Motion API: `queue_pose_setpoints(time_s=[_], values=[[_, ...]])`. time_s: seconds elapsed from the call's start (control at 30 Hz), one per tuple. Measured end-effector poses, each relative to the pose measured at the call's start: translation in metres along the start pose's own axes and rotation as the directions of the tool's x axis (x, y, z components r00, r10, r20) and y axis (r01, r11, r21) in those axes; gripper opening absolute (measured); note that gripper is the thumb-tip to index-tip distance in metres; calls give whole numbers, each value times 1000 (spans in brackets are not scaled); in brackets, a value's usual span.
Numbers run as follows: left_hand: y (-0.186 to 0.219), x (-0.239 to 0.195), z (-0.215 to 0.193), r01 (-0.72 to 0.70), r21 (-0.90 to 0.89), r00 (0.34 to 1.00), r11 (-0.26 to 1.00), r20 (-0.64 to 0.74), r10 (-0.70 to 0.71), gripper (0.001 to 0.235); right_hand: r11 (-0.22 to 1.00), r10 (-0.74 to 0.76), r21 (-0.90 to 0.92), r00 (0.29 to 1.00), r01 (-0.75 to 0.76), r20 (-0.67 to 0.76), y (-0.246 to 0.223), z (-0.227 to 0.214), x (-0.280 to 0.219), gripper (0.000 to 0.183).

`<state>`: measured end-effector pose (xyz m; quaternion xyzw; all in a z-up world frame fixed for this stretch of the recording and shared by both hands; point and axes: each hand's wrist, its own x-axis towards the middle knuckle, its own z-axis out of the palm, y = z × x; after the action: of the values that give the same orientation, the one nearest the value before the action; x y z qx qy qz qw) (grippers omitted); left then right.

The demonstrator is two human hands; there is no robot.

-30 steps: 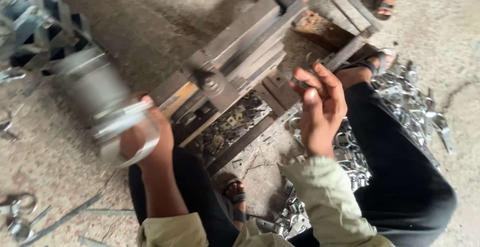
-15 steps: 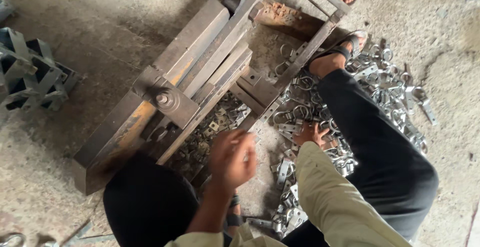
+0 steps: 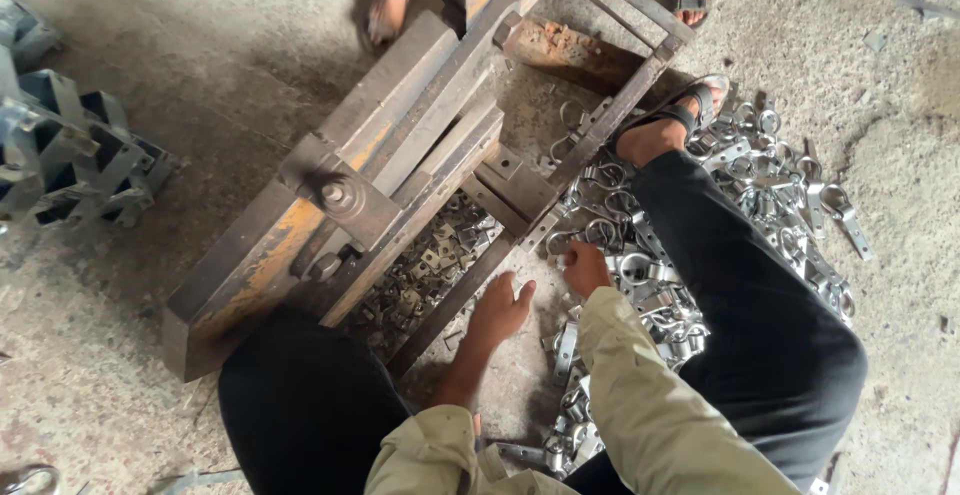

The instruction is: The person assembles metal components using a manual press. They place metal strips and rings into the machine and pull a lever to join the parts together.

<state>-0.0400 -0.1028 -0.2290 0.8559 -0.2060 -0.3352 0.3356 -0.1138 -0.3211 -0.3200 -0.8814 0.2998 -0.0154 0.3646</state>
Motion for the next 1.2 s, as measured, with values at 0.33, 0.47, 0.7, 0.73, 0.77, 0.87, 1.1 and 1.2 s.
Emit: queue_pose_setpoints(time_s=[0.33, 0.47, 0.7, 0.73, 0.77, 0.87, 1.1, 1.2], values=[[12, 4, 7, 292, -947, 914, 134, 235, -331, 71, 809, -287, 582, 918, 80, 273, -182, -64, -82, 61], [8, 3, 0, 40, -991, 954, 127, 1, -298, 55, 460, -317, 886, 920, -62, 230, -179, -82, -100, 101], [50, -32, -21, -373, -545, 923, 751, -301, 240, 42, 209, -102, 792, 793, -574, 601, -113, -47, -72, 72], [55, -38, -27, -369, -443, 917, 817, -315, 244, 48, 227, -64, 825, 838, -517, 542, -111, -41, -65, 65], [56, -44, -35, -389, -418, 902, 821, -353, 248, 51, 247, -28, 854, 878, -457, 478, -113, -36, -59, 59], [64, -56, -54, -440, -331, 852, 835, -446, 273, 52, 154, 25, 860, 872, -487, 489, -122, -34, -60, 44], [56, -61, -72, -152, -575, 940, 804, -335, -62, 40, 507, 1, 817, 948, -276, 319, -131, -40, -50, 28], [44, -62, -66, -171, -567, 947, 806, -320, -24, 37, 338, -68, 892, 938, -299, 340, -153, -53, -56, 26]])
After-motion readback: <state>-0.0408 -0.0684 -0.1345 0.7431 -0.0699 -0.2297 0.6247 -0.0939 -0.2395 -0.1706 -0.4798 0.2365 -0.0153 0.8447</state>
